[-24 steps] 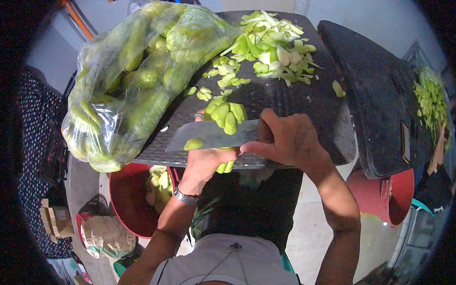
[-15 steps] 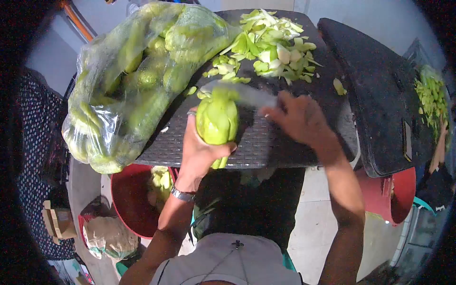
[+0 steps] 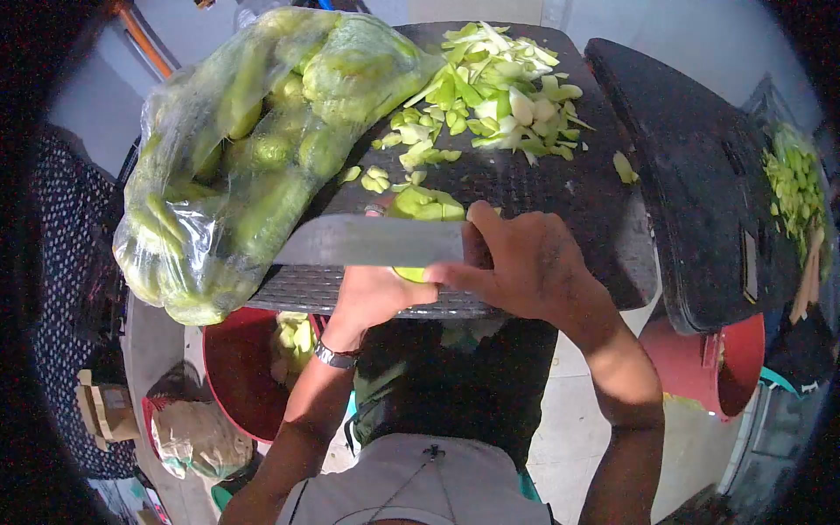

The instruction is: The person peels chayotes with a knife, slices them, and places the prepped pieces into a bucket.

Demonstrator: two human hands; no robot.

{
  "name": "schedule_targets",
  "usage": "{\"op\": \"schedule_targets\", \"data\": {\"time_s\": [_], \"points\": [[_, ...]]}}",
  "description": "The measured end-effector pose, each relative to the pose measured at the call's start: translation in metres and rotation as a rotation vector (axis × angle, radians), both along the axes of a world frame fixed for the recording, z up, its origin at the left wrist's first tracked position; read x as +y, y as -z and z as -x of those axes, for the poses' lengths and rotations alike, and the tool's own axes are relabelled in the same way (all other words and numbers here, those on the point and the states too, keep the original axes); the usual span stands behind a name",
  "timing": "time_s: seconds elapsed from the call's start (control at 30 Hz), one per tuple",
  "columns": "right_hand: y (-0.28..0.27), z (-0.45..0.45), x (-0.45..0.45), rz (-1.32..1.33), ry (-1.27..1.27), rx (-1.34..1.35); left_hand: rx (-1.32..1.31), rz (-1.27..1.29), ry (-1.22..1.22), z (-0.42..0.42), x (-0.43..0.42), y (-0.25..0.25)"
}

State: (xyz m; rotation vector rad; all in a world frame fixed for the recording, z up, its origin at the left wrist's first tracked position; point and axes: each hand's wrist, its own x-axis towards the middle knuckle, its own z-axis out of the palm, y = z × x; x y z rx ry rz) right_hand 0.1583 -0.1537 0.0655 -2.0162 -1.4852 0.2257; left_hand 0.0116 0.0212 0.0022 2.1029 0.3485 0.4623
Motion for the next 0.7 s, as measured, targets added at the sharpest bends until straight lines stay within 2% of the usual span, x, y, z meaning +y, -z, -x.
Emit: {"op": "schedule_targets", "data": {"time_s": [0.07,0.17,0.23,0.3,0.37,0.47,0.5,0.57,0.6,0.7], "points": [[-0.003,0.002,-0.001,-0.011,-0.039,-0.094,-0.025,-0.107,-0.020,0.005,-0.001,0.006],[-0.012,0.002,-0.004,0.022,-0.105,-0.166,-0.295,0.058,-0.024,0.005,-0.007,0.002],[-0.012,-0.009,-0.010,0.018,-0.163,-0.141,-0.247,-0.076,0.039,0.012,-0.004,-0.006],[0.012,-0.053,-0.018,-0.150,-0.185,-0.616,0.110,-0.048,-0.069,0.018,-0.003,-0.022],[0.035,-0.079,-0.022,-0.210,-0.136,-0.790,-0.177,-0.048,-0.022,0.016,-0.003,-0.016],[0.050,-0.078,-0.025,-0.046,0.013,-0.419,-0.205,-0.106,-0.044,0.013,-0.002,-0.013],[0.045,-0.072,-0.020,0.037,0.068,-0.228,-0.187,-0.056,-0.044,0.013,-0.003,-0.013],[0.036,-0.061,-0.014,0.027,0.074,-0.142,-0.159,0.034,-0.044,0.011,-0.003,-0.015],[0.036,-0.049,-0.018,-0.061,0.022,-0.244,-0.143,0.071,-0.046,0.011,-0.002,-0.015],[0.014,-0.012,-0.020,-0.088,-0.015,-0.218,-0.050,0.149,-0.023,0.011,0.002,-0.012]]}}
